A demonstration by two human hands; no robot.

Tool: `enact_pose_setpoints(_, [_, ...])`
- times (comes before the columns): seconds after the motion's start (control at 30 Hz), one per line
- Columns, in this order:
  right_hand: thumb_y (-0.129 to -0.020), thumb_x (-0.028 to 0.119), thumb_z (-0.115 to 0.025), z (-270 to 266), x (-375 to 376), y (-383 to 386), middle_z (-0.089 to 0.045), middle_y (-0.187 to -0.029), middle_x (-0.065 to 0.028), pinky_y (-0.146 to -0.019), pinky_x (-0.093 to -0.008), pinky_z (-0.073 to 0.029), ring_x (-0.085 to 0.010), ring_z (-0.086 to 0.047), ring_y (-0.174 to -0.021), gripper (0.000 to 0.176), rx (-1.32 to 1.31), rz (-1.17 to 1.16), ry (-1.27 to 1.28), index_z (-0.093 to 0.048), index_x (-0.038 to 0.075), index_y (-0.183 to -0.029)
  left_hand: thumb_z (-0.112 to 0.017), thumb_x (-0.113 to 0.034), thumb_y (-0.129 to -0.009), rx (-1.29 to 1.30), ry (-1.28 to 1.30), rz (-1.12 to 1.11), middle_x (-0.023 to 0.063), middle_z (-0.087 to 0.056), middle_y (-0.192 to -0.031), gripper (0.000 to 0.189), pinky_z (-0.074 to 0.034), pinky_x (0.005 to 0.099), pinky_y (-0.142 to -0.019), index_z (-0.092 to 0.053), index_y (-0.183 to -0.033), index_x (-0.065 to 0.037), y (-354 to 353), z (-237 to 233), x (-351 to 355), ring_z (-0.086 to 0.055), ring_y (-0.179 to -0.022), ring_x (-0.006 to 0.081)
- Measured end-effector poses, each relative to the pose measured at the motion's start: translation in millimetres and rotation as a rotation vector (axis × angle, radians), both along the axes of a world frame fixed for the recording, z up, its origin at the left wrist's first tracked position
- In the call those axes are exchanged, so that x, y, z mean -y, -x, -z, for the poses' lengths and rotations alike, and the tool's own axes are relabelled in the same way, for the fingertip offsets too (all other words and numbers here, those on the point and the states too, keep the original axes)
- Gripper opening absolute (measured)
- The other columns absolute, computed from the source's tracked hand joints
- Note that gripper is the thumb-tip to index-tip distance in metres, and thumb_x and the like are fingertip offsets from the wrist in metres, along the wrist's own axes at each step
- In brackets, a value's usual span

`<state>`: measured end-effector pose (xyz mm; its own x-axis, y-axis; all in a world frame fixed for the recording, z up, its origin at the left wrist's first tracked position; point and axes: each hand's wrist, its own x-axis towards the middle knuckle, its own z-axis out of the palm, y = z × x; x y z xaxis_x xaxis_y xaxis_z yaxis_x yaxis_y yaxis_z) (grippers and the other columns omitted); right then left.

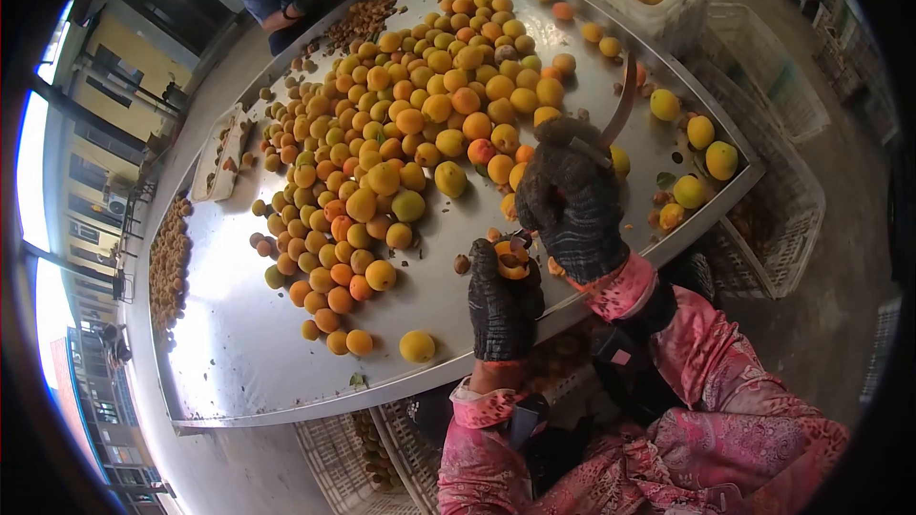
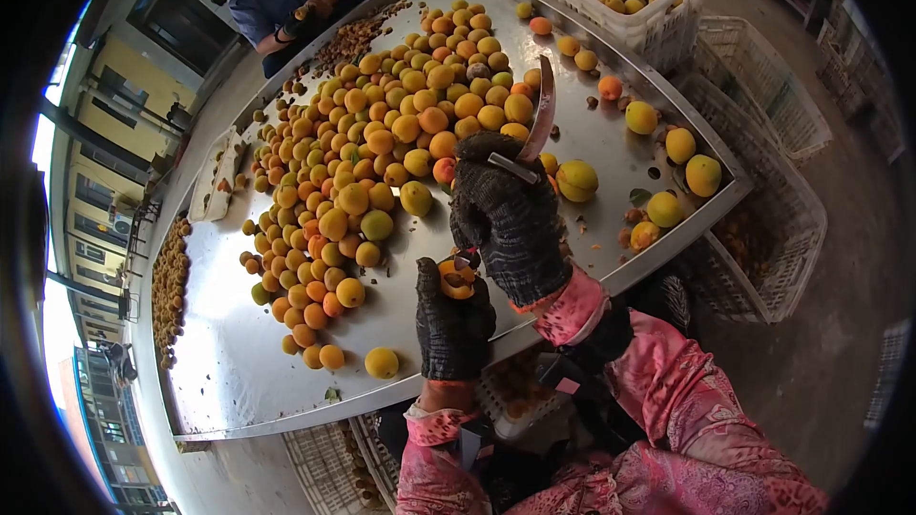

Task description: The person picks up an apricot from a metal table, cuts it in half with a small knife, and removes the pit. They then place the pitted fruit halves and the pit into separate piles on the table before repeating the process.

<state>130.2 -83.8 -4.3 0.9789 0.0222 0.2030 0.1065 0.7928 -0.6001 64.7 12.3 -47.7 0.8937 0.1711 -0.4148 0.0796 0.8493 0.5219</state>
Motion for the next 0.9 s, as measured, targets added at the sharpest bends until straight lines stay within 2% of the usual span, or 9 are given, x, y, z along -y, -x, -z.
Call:
enact_pose_setpoints(0.1, [-0.083,0.017,-0.06,-1.5,-5.8,4.2,-0.049,-0.062,0.0006,-0.044,-0.0203,-0.035,-0.0065,-0.043,-0.047,0.022,0.018,-0.033,-0.036,-0.058,0.005,-0.101,-0.055,-0.038,-0.087,-0.078,-0.029,-0.063,0.0047,-0.056,-0.081,0.034,-0.047,0.0243,-0.06,-0.051,-0.095,-0.004,-0.9,1.7,3.3,-0.055,-0.065,0.0164])
enact_pose_setpoints(0.17, [-0.082,0.015,-0.06,14.0,-8.0,-9.7,-0.048,-0.061,0.0007,-0.044,-0.0205,-0.035,-0.0066,-0.043,-0.047,0.02,0.23,0.204,0.289,-0.058,0.005,-0.1,-0.053,-0.033,-0.089,0.089,-1.291,0.047,0.0064,-0.056,-0.077,0.032,-0.047,0.027,-0.06,-0.051,-0.096,-0.002,5.8,1.9,5.2,-0.056,-0.065,0.02])
enact_pose_setpoints(0.27, [-0.081,0.012,-0.061,32.4,-1.0,-14.7,-0.052,-0.065,-0.0002,-0.046,-0.0221,-0.039,-0.0079,-0.048,-0.052,0.019,0.293,0.181,0.409,-0.059,0.005,-0.099,-0.054,-0.022,-0.087,0.185,-1.818,0.089,0.0113,-0.057,-0.077,0.025,-0.047,0.0313,-0.06,-0.051,-0.098,0.0,10.3,10.1,-5.0,-0.057,-0.066,0.0235])
enact_pose_setpoints(0.37, [-0.08,0.009,-0.061,24.2,-7.3,-2.1,-0.06,-0.078,-0.0024,-0.056,-0.0253,-0.046,-0.0112,-0.057,-0.065,0.02,0.245,0.167,0.464,-0.059,0.006,-0.1,-0.056,-0.012,-0.083,-0.008,-0.77,0.09,0.0155,-0.057,-0.078,0.021,-0.046,0.0354,-0.06,-0.05,-0.098,0.001,5.6,16.7,-2.5,-0.058,-0.067,0.0273])
enact_pose_setpoints(0.47, [-0.079,0.01,-0.062,13.3,-11.6,21.6,-0.065,-0.093,-0.0063,-0.073,-0.0292,-0.049,-0.0168,-0.063,-0.081,0.024,0.263,0.245,0.77,-0.06,0.006,-0.103,-0.057,-0.013,-0.083,0.394,-1.743,-0.033,0.0159,-0.058,-0.082,0.022,-0.046,0.0344,-0.061,-0.051,-0.099,0.0,4.7,37.5,-8.7,-0.058,-0.071,0.0269])
enact_pose_setpoints(0.6, [-0.08,0.013,-0.06,26.2,-14.7,8.6,-0.061,-0.081,-0.0041,-0.064,-0.0265,-0.046,-0.0143,-0.058,-0.07,0.025,0.253,0.124,0.438,-0.057,0.007,-0.105,-0.053,-0.019,-0.086,0.247,-1.72,0.084,0.0157,-0.059,-0.089,0.024,-0.047,0.0323,-0.063,-0.051,-0.101,0.0,10.0,25.1,-8.1,-0.058,-0.076,0.0265])
enact_pose_setpoints(0.7, [-0.084,0.015,-0.055,27.2,-13.5,-11.3,-0.045,-0.062,0.0043,-0.038,-0.0186,-0.03,-0.0051,-0.038,-0.043,0.016,-0.063,0.098,0.284,-0.056,0.009,-0.099,-0.053,-0.02,-0.087,0.141,-1.455,0.088,0.0165,-0.058,-0.092,0.025,-0.047,0.0305,-0.064,-0.05,-0.102,0.0,5.5,17.0,1.0,-0.057,-0.076,0.0249])
enact_pose_setpoints(0.77, [-0.083,0.014,-0.056,18.4,-10.9,-6.6,-0.047,-0.062,0.0036,-0.039,-0.0187,-0.031,-0.0053,-0.04,-0.044,0.016,-0.098,0.003,0.176,-0.056,0.009,-0.099,-0.057,-0.012,-0.084,0.05,-0.3,-0.012,0.0149,-0.058,-0.086,0.021,-0.046,0.0291,-0.062,-0.05,-0.099,0.0,3.3,18.5,2.6,-0.056,-0.072,0.0227])
enact_pose_setpoints(0.9, [-0.083,0.014,-0.056,9.1,-9.0,-4.8,-0.048,-0.064,0.0026,-0.04,-0.0182,-0.033,-0.0052,-0.042,-0.046,0.017,-0.137,-0.195,-0.074,-0.057,0.009,-0.099,-0.057,-0.008,-0.081,0.054,-0.141,-0.034,0.0144,-0.057,-0.081,0.019,-0.045,0.0283,-0.06,-0.051,-0.097,0.0,3.9,20.6,-3.9,-0.055,-0.067,0.0226])
